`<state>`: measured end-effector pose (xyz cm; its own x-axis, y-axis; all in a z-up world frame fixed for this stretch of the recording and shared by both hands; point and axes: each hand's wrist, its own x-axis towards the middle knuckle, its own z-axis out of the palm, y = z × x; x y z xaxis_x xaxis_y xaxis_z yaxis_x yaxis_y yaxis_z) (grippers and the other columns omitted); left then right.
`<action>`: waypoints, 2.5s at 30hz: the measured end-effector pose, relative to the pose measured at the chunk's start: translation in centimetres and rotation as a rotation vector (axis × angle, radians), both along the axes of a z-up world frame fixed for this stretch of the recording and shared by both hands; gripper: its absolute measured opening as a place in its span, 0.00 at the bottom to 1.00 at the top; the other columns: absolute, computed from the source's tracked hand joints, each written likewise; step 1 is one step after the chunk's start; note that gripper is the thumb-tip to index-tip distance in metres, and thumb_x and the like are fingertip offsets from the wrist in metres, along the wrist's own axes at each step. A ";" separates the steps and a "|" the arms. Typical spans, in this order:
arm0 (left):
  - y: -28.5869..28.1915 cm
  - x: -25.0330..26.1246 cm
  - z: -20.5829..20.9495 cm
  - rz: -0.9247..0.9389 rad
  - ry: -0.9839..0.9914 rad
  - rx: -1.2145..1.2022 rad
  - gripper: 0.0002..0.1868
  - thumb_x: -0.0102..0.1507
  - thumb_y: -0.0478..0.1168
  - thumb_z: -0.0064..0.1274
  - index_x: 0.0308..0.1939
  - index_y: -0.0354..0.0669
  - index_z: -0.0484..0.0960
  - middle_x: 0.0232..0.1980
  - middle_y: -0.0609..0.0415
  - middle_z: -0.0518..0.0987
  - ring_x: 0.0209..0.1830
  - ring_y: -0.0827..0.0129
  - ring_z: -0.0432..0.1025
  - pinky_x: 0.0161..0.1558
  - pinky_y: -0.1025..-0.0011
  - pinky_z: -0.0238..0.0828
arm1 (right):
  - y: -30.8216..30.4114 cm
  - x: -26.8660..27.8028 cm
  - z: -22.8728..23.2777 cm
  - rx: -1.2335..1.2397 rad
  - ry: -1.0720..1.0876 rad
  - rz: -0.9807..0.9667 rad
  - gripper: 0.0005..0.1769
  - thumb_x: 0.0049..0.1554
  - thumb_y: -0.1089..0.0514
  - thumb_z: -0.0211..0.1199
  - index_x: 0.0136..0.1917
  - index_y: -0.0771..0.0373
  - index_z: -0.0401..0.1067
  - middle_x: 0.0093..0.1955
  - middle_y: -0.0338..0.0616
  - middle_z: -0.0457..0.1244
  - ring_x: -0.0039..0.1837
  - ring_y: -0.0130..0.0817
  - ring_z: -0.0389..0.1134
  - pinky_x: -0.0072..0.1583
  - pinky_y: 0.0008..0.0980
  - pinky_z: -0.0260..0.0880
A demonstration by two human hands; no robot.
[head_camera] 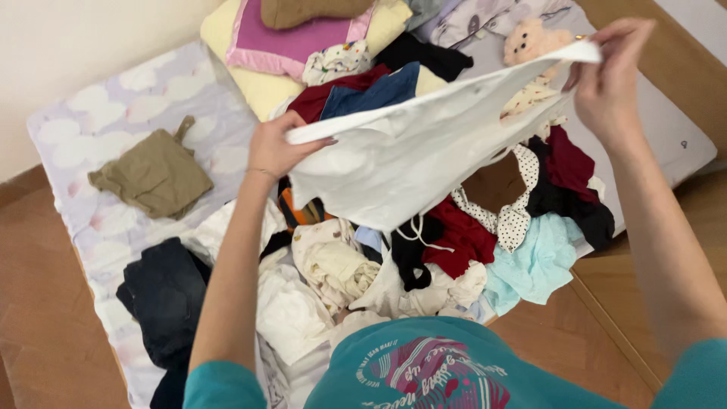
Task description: The person folds various garments on a bed, including dark shorts, white tops, and a black pleated skirt. They smooth each item, fold it neatly, and place it into a growing stack.
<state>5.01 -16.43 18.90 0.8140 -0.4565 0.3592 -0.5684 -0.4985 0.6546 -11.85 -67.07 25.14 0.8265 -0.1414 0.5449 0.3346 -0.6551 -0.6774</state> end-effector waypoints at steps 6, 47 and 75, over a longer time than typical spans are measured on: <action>0.5 0.2 5.6 0.091 -0.115 -0.108 0.10 0.59 0.37 0.66 0.42 0.44 0.82 0.30 0.53 0.81 0.28 0.64 0.77 0.33 0.68 0.70 | 1.1 0.5 4.5 -0.327 -0.063 -0.067 0.21 0.63 0.79 0.51 0.66 0.69 0.56 0.51 0.53 0.60 0.51 0.41 0.63 0.56 0.41 0.66; 6.4 -2.8 -3.0 0.224 0.009 0.563 0.19 0.60 0.52 0.64 0.40 0.45 0.75 0.33 0.41 0.82 0.36 0.44 0.78 0.38 0.49 0.73 | 2.6 3.7 -2.5 -0.566 0.377 0.073 0.16 0.64 0.54 0.65 0.53 0.67 0.63 0.43 0.51 0.66 0.44 0.46 0.69 0.45 0.42 0.67; 3.3 -8.5 12.8 -0.374 0.309 -0.523 0.19 0.58 0.24 0.42 0.20 0.43 0.53 0.32 0.49 0.85 0.33 0.70 0.75 0.38 0.73 0.70 | 7.7 2.8 14.5 -1.463 0.161 0.160 0.18 0.59 0.51 0.59 0.60 0.58 0.72 0.53 0.39 0.70 0.48 0.39 0.74 0.44 0.37 0.75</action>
<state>-3.44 -13.17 31.69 0.7363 -0.5562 0.3854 -0.3894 0.1175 0.9135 -9.00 -59.40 39.65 0.8439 0.5360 0.0227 0.4545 -0.7368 0.5006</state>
